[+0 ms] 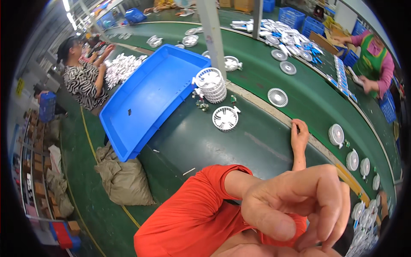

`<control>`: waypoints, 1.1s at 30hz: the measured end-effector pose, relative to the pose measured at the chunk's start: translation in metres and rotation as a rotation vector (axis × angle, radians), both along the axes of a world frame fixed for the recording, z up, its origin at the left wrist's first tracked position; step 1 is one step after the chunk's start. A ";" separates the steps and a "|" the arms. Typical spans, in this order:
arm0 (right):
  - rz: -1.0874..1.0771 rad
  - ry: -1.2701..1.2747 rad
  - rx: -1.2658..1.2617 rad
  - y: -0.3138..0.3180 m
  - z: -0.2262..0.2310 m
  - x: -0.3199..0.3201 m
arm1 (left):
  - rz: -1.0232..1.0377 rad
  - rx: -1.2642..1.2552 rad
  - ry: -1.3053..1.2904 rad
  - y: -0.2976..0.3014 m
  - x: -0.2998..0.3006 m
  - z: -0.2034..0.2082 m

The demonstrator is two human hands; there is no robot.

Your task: The person assembles portable fans by taking fan casings and front grilles from the conveyor, snapping the grilles onto the casings by hand, and stacking the assembled fan parts on the table.

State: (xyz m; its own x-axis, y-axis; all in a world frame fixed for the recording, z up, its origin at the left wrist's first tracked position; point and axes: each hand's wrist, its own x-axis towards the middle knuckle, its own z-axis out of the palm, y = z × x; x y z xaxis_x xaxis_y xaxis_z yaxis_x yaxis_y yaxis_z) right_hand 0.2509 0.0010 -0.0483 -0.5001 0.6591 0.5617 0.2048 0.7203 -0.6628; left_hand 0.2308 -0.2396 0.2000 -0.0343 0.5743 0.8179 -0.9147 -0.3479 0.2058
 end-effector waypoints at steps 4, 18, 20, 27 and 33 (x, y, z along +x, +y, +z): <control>0.019 0.018 0.049 0.013 -0.015 0.002 | 0.351 0.210 -0.117 0.001 -0.003 0.001; 0.054 -0.008 0.021 0.007 -0.011 0.011 | 0.644 0.402 -0.072 -0.034 -0.037 0.001; 0.077 -0.011 0.027 0.007 -0.014 0.011 | 0.603 0.358 -0.058 -0.041 -0.041 -0.005; 0.053 0.045 -0.137 -0.008 -0.007 -0.004 | 0.652 -0.434 0.292 0.011 -0.074 -0.083; -0.021 0.078 -0.247 0.027 0.007 0.002 | 0.920 -0.835 0.678 0.092 -0.076 -0.235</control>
State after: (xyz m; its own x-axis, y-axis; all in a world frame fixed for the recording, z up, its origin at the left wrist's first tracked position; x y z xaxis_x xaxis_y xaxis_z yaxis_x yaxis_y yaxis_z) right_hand 0.2533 0.0277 -0.0412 -0.4467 0.7907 0.4187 0.1593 0.5308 -0.8324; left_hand 0.1545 -0.1472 -0.0349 -0.3995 0.8784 0.2625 -0.0737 -0.3161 0.9458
